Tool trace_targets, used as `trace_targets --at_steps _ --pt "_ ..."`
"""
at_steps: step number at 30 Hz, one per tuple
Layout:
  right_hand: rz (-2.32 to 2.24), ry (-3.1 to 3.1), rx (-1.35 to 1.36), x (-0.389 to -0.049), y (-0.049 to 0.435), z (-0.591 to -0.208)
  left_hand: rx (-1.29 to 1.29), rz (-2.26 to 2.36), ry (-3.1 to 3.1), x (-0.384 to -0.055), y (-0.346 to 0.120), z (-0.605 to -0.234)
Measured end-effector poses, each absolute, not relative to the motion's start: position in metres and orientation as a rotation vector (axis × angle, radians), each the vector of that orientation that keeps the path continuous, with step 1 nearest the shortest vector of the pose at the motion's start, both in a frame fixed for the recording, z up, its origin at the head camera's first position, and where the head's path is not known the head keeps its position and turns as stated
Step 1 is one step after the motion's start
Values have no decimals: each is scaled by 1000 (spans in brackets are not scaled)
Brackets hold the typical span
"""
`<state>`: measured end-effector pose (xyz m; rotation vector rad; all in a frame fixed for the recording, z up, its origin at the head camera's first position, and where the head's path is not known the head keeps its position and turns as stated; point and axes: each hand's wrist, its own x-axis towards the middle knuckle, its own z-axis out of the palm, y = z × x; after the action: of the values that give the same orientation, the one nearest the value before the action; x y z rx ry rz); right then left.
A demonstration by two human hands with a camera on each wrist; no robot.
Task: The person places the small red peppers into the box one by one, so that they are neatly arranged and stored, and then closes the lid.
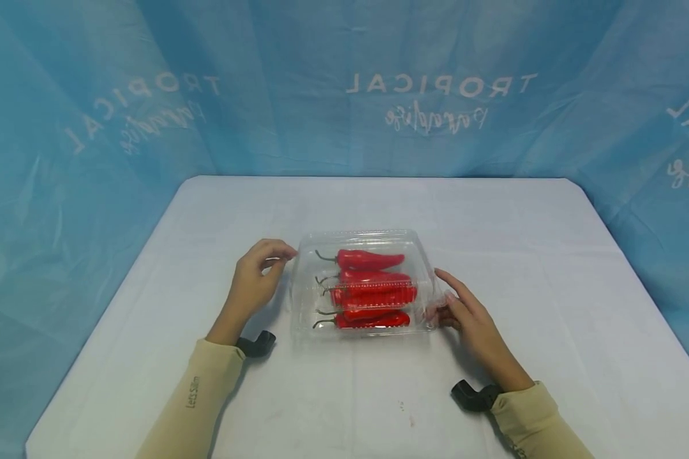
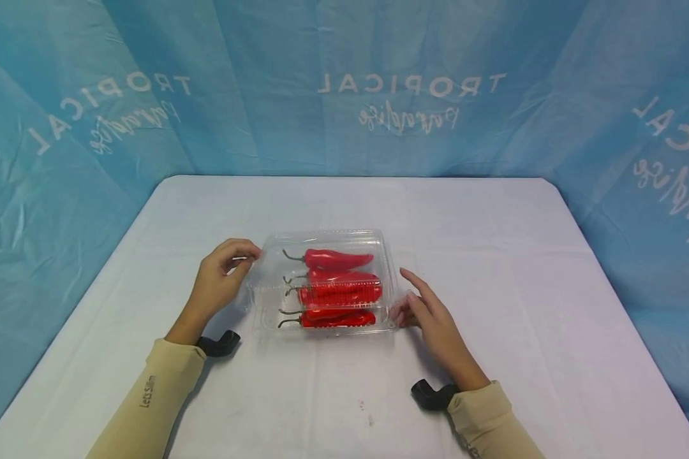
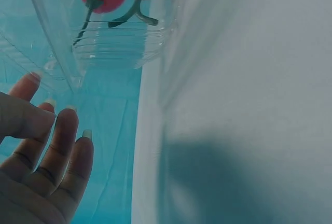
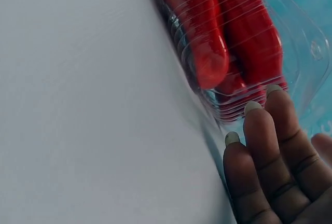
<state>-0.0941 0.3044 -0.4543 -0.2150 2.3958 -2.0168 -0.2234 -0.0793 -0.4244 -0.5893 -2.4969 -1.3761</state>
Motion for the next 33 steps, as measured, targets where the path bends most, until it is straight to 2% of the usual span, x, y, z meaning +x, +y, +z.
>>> trace_targets --at_steps 14,24,33 --pt "-2034 2330 -323 -92 301 -452 -573 -1375 -2541 -218 -76 -429" --pt "-2065 2314 -380 -93 302 -453 -573 -1432 -2504 -197 -80 -417" --pt "-2048 2323 -371 -92 302 -454 -248 -1420 -2707 -152 -82 -421"
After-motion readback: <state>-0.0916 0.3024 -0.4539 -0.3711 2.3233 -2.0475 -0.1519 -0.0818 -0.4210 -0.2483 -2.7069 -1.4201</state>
